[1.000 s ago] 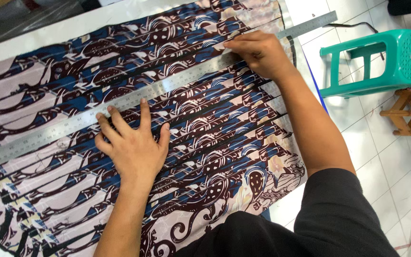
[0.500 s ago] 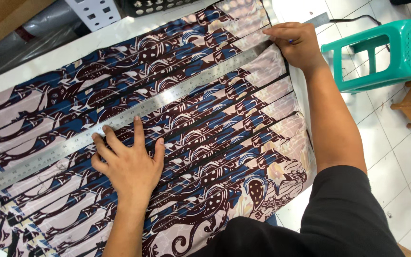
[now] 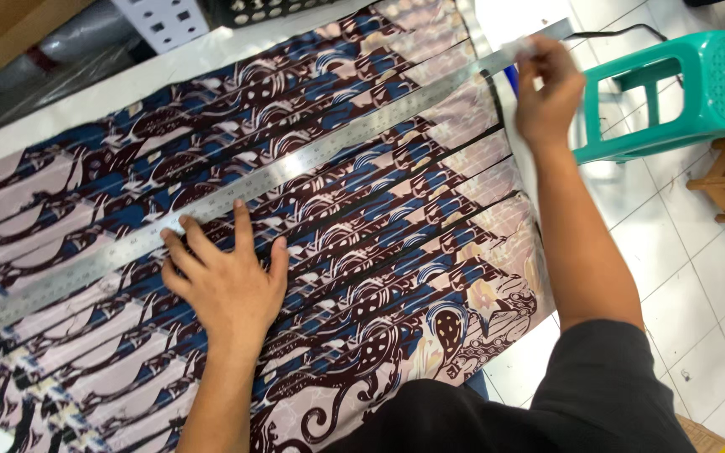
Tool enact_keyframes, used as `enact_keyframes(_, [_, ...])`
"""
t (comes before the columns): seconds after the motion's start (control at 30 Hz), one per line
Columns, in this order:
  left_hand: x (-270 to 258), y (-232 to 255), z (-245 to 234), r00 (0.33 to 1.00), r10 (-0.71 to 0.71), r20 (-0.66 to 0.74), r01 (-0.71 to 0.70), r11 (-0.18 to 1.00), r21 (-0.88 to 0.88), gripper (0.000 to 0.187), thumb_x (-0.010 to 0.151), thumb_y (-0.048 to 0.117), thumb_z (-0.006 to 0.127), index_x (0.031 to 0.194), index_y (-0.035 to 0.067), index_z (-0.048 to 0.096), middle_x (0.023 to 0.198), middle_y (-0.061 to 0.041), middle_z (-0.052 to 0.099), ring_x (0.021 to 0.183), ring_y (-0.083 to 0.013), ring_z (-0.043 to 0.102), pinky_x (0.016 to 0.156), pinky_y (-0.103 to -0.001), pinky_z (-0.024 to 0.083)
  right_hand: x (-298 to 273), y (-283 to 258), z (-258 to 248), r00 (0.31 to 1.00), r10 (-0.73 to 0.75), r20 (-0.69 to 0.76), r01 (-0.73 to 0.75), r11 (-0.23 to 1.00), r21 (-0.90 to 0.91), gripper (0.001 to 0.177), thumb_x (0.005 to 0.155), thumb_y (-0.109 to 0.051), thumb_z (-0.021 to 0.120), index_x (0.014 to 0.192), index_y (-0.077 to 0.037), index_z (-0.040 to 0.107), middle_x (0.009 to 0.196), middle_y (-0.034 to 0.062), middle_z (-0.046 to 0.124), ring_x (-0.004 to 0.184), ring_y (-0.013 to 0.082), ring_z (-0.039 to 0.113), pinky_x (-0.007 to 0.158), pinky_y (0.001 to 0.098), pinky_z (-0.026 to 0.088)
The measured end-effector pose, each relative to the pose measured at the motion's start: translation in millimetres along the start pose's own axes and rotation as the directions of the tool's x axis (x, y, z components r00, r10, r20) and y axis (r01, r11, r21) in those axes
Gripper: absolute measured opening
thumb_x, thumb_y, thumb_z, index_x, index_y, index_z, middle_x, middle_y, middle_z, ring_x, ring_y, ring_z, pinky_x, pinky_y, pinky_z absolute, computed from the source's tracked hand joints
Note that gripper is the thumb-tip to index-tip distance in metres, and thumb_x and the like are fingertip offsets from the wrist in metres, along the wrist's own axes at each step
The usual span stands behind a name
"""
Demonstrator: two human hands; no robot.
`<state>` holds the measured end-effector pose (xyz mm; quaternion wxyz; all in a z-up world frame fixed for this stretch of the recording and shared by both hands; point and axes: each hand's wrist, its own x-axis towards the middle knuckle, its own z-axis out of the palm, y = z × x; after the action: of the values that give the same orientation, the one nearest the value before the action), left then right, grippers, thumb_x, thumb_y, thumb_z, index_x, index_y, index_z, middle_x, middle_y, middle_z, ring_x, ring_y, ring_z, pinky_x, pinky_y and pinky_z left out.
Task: The person uses a metal ruler and white chalk to mark straight lines across a stack of patterned fabric pieces on a white table. After marking, the person folds the fabric stack and moves it to the side.
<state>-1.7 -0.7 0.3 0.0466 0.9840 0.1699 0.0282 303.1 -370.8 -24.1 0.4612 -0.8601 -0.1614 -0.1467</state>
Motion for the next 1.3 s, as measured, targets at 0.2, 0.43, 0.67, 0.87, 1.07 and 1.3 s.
enact_keyframes(0.2, [1,-2,1,1.000,-0.024,-0.013,0.023,0.999,-0.038,0.065,0.098,0.057,0.058,0.152,0.021,0.057,0.148,-0.037,0.040,0.137,-0.0598,0.035,0.110,-0.072,0.029,-82,-131,77,0.880,-0.172,0.442,0.190,0.982,0.005,0.015,0.098,0.000,0.065,0.112,-0.001,0.065,0.125,0.0180,0.071,0.103,0.0314,0.072,0.086,0.0385,0.059])
enact_keyframes(0.43, [-2,-2,1,1.000,-0.026,-0.009,0.025,0.998,-0.059,0.065,0.099,0.056,0.059,0.154,0.021,0.056,0.150,-0.038,0.038,0.139,-0.0605,0.033,0.111,-0.074,0.027,-100,-168,122,0.796,-0.223,0.562,0.292,0.956,-0.036,0.014,0.106,-0.009,0.054,0.119,-0.005,0.053,0.143,0.0240,0.061,0.142,0.0521,0.046,0.123,0.0590,0.029])
enact_keyframes(0.67, [1,0,4,0.999,-0.044,-0.001,0.044,0.993,-0.106,0.066,0.100,0.056,0.058,0.155,0.020,0.054,0.152,-0.041,0.035,0.141,-0.0630,0.029,0.112,-0.076,0.023,-103,-157,138,0.827,-0.195,0.528,0.274,0.959,-0.076,0.016,0.107,-0.010,0.054,0.122,-0.004,0.052,0.140,0.0222,0.063,0.139,0.0531,0.048,0.121,0.0641,0.028])
enact_keyframes(0.87, [5,-2,6,0.998,-0.054,0.025,0.057,0.990,-0.129,0.068,0.101,0.056,0.058,0.158,0.019,0.051,0.153,-0.042,0.033,0.143,-0.0634,0.026,0.112,-0.077,0.019,-99,-158,140,0.835,-0.214,0.506,0.296,0.951,-0.086,0.014,0.107,-0.009,0.054,0.120,-0.004,0.052,0.137,0.0213,0.065,0.137,0.0519,0.051,0.120,0.0643,0.030])
enact_keyframes(1.07, [5,-5,9,0.997,-0.049,0.066,0.057,0.989,-0.134,0.069,0.103,0.056,0.057,0.159,0.018,0.049,0.154,-0.042,0.030,0.144,-0.0642,0.022,0.111,-0.079,0.017,-98,-162,141,0.851,-0.192,0.489,0.260,0.963,-0.074,0.014,0.108,-0.009,0.054,0.121,-0.003,0.052,0.135,0.0194,0.067,0.139,0.0488,0.052,0.121,0.0629,0.031])
enact_keyframes(1.3, [5,-5,8,0.996,-0.049,0.077,0.060,0.987,-0.148,0.070,0.103,0.056,0.058,0.160,0.018,0.049,0.155,-0.042,0.028,0.145,-0.0641,0.021,0.113,-0.079,0.015,-96,-163,141,0.847,-0.200,0.493,0.273,0.959,-0.081,0.013,0.109,-0.008,0.053,0.121,-0.003,0.052,0.135,0.0201,0.067,0.138,0.0494,0.053,0.121,0.0624,0.032])
